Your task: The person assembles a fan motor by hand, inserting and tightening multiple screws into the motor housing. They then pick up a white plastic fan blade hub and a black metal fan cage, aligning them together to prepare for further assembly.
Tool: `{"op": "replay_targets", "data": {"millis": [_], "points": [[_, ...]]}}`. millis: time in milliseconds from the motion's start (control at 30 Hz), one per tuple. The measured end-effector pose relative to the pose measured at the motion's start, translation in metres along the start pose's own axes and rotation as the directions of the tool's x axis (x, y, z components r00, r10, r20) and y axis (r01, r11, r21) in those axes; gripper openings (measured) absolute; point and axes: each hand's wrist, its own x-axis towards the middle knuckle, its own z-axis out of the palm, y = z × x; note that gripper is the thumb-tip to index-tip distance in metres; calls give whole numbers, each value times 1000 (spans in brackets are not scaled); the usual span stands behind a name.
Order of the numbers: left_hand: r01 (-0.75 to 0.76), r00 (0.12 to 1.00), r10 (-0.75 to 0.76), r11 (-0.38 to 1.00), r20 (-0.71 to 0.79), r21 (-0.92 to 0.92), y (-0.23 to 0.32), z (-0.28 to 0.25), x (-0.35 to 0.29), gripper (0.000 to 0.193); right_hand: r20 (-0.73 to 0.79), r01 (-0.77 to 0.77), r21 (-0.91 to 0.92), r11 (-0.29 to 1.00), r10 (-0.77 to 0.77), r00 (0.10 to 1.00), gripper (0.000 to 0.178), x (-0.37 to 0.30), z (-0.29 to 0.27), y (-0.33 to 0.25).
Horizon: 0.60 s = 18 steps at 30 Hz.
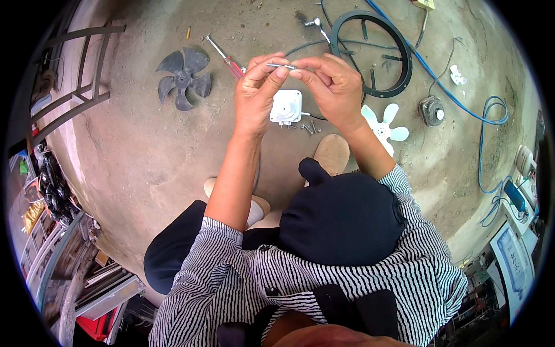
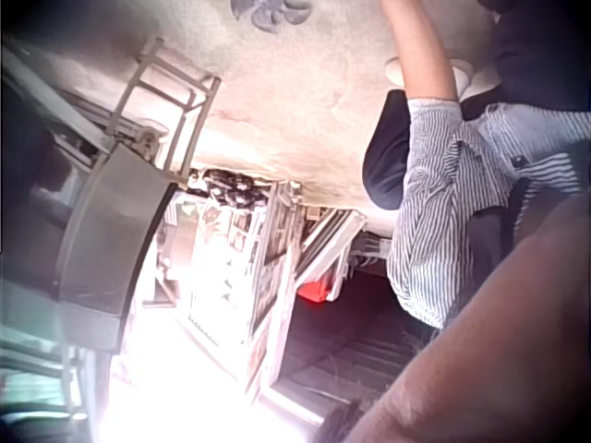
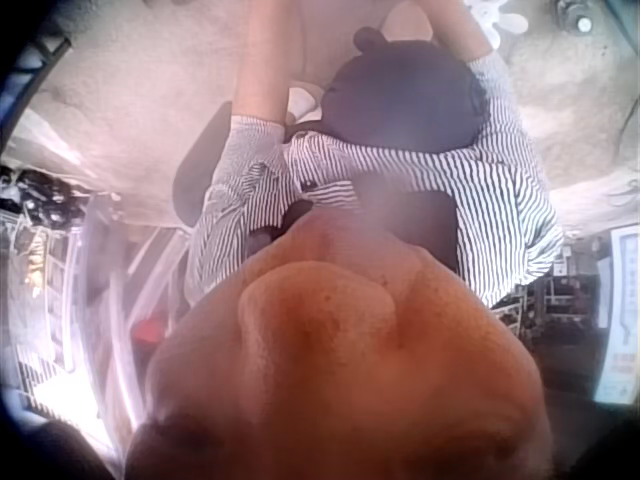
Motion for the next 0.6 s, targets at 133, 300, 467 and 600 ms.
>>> {"op": "replay_targets", "data": {"millis": [133, 300, 467, 600], "points": [[0, 1000, 0, 1000, 30, 2, -4, -4, 0, 32, 5, -127, 123, 984, 127, 992, 15, -2, 1, 2], [97, 995, -91, 950, 36, -297, -6, -6, 4, 78, 65, -324, 282, 903, 319, 946, 16, -3, -1, 3], [112, 994, -110, 960, 24, -258, -5, -12, 5, 84, 95, -346, 344, 873, 334, 938, 17, -3, -1, 8], [36, 993, -11, 975, 115, -221, -12, -20, 5, 76, 90, -330, 355, 875, 320, 943, 18, -4, -1, 11]]}}
